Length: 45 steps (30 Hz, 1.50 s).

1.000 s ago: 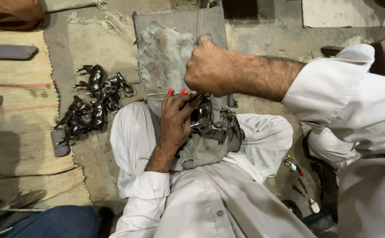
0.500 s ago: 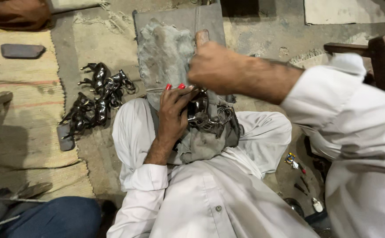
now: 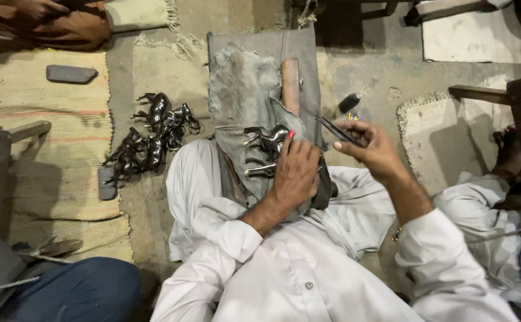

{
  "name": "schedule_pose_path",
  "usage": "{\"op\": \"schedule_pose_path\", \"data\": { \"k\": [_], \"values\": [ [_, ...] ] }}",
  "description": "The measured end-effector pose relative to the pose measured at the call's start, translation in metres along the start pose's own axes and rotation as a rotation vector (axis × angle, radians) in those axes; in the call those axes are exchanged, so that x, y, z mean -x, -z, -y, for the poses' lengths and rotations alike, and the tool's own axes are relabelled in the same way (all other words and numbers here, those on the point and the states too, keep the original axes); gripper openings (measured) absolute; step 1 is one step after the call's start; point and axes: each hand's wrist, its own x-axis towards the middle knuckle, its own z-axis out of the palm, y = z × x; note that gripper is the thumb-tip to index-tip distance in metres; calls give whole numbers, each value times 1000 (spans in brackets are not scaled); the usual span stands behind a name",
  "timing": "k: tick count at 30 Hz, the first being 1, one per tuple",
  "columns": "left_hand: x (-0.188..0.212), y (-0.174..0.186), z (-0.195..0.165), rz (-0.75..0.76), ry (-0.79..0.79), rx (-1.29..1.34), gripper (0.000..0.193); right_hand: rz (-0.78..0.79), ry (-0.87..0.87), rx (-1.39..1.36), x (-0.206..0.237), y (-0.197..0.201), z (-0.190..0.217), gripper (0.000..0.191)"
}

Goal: The person sits on the floor and files the surface of small metal horse figurines using a flat file, holding each figurine against a cloth pad on their lap. They reposition the figurines, use pliers on one piece, and continue filing different figurines from a pile beside them.

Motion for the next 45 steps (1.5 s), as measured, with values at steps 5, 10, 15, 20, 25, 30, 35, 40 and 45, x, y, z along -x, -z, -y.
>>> {"op": "schedule_pose_path", "data": {
  "k": [5, 10, 15, 20, 25, 30, 35, 40, 45],
  "values": [
    [15, 20, 3, -179, -40, 182, 45, -41, 10, -218, 18, 5, -33, 43],
    [40, 52, 15, -495, 10, 836, 36, -81, 9, -416, 20, -2, -43, 37],
    [39, 49, 43, -520, -69, 1503, 35, -23, 45, -438, 23, -10, -38, 34],
    [49, 32, 68, -536, 293, 1793, 29, -81, 76, -258, 31, -20, -30, 28],
    [62, 22, 80, -444, 281, 1834, 29, -48, 139, 2, 45, -31, -2, 23],
    [62, 18, 78, -338, 283, 1500, 19, 10, 440, 308, 44, -50, 36, 29],
    [63, 19, 77, -334, 313, 1553, 17, -30, 372, 573, 47, -52, 62, 29],
    [64, 19, 77, -340, 303, 1526, 17, -33, 337, 656, 47, -51, 70, 27],
    [64, 20, 77, -337, 301, 1512, 17, -29, 376, 660, 46, -52, 72, 25]
  ]
}}
